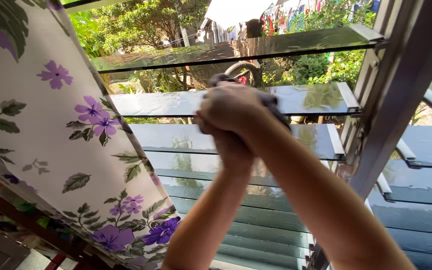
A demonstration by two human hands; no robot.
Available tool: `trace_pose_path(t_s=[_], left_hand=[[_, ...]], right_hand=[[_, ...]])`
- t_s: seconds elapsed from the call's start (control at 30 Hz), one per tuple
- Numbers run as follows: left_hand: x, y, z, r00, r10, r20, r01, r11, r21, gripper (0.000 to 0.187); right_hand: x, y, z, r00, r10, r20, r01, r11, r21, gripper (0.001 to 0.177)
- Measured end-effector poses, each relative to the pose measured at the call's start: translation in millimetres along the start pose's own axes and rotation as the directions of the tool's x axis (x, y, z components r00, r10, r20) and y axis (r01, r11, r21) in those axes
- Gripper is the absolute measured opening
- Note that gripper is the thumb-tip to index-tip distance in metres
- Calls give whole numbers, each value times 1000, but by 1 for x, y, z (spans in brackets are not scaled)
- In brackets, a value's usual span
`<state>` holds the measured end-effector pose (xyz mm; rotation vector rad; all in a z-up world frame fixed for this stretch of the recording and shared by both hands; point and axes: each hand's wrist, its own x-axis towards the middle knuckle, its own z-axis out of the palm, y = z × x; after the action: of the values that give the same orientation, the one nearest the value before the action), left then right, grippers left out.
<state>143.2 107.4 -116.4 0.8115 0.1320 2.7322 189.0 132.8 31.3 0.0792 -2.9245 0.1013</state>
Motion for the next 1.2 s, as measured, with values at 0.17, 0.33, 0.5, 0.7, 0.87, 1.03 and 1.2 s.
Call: trace_pose_path(t_s=[0.17,0.33,0.5,0.7,0.87,1.03,1.2], left_hand=[[-41,-107,68,991,-118,61,127,976,-175,81],[-62,-105,95,910,-347,225,405,859,-312,83],[-45,-47,72,939,-345,23,345,936,-75,71],[5,73,-7,958,-280,66,287,943,-168,73],[51,206,-74,990,-97,104,85,990,112,67],[95,311,-129,993,-4,118,-35,945,324,69],[125,367,-165,992,88,89,-114,932,345,71]], right_hand=[[-73,79,-9,994,87,-69,-98,979,-178,36],[-100,102,0,898,287,-335,-315,949,-31,46],[-67,71,13,885,356,-300,-370,929,11,46],[22,-40,39,963,192,-191,-205,978,-49,46],[111,-149,52,976,212,-49,-206,973,105,79],[188,-218,72,989,143,-27,-137,976,168,81],[239,-257,83,995,100,4,-97,959,268,67]])
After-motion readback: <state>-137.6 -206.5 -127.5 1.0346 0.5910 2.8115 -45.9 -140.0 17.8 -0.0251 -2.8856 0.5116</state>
